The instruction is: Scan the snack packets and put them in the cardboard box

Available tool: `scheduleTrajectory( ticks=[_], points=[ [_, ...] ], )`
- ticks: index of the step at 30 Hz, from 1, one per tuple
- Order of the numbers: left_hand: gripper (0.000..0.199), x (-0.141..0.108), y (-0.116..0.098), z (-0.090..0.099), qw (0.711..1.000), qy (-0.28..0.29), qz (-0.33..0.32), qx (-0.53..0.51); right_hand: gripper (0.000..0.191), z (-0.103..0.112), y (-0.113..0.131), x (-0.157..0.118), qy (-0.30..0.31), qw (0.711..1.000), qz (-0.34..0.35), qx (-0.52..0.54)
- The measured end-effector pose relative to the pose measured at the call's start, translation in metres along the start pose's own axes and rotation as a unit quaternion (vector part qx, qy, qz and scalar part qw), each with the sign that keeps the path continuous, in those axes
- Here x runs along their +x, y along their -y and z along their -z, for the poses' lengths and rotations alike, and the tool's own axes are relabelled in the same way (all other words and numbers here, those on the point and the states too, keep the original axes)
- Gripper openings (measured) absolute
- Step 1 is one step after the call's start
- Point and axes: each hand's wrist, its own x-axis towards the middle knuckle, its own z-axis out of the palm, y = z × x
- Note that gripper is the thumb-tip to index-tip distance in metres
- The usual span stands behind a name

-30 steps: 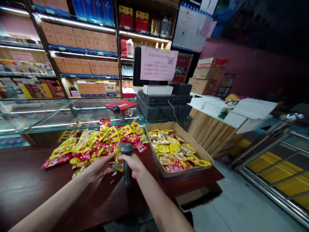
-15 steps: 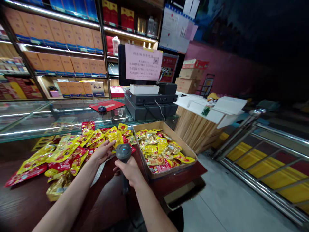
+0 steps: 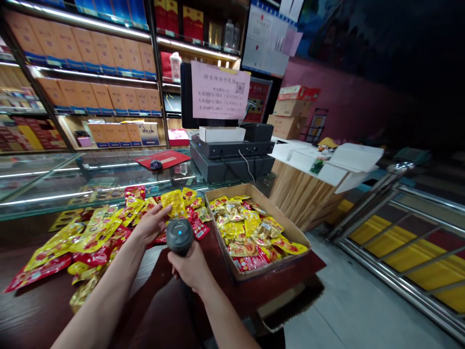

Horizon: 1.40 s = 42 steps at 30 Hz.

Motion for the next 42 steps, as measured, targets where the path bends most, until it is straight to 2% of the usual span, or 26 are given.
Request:
scheduleTrajectory(
  ticks=[7,15,23,26,29,31,37,40,42],
  points=[
    [0.032,-0.002,-0.004,-0.001,1.0,-0.024,-0.006,-0.004,0.014,-0.008,-0.001,0.006,0.004,1.0,-0.004,-0.015],
    [0.038,-0.004,-0.006,-0.007,0.996,-0.083,0.006,0.012,0.005,-0.009,-0.005,0.011,-0.006,1.0,-0.009,-0.003],
    [0.033,0.0,-0.001,-0.001,0.999,-0.036,-0.005,-0.002,0.009,-0.008,0.0,0.006,-0.001,1.0,-0.014,0.0],
    [0.025,-0.001,-0.002,-0.002,1.0,-0.024,0.01,0.003,0.011,-0.002,0.008,0.002,-0.054,0.998,0.034,0.02],
    [0.02,-0.005,-0.004,-0.007,0.998,0.029,0.045,-0.022,0.032,0.013,0.022,0.004,-0.134,0.986,0.098,0.03],
    [0.024,-0.009,-0.005,-0.012,0.993,0.066,0.083,-0.044,0.035,0.028,0.031,0.009,-0.133,0.984,0.102,0.052],
    [0.05,-0.019,-0.001,-0.045,0.965,0.153,0.19,-0.096,0.018,0.081,0.058,0.027,-0.067,0.983,-0.052,0.16],
    [0.06,-0.006,-0.002,-0.075,0.959,0.155,0.22,-0.084,0.012,0.11,0.077,0.032,-0.029,0.977,-0.096,0.189],
    [0.064,0.01,-0.002,-0.101,0.958,0.151,0.235,-0.066,0.01,0.131,0.091,0.034,-0.032,0.974,-0.103,0.198]
  ],
)
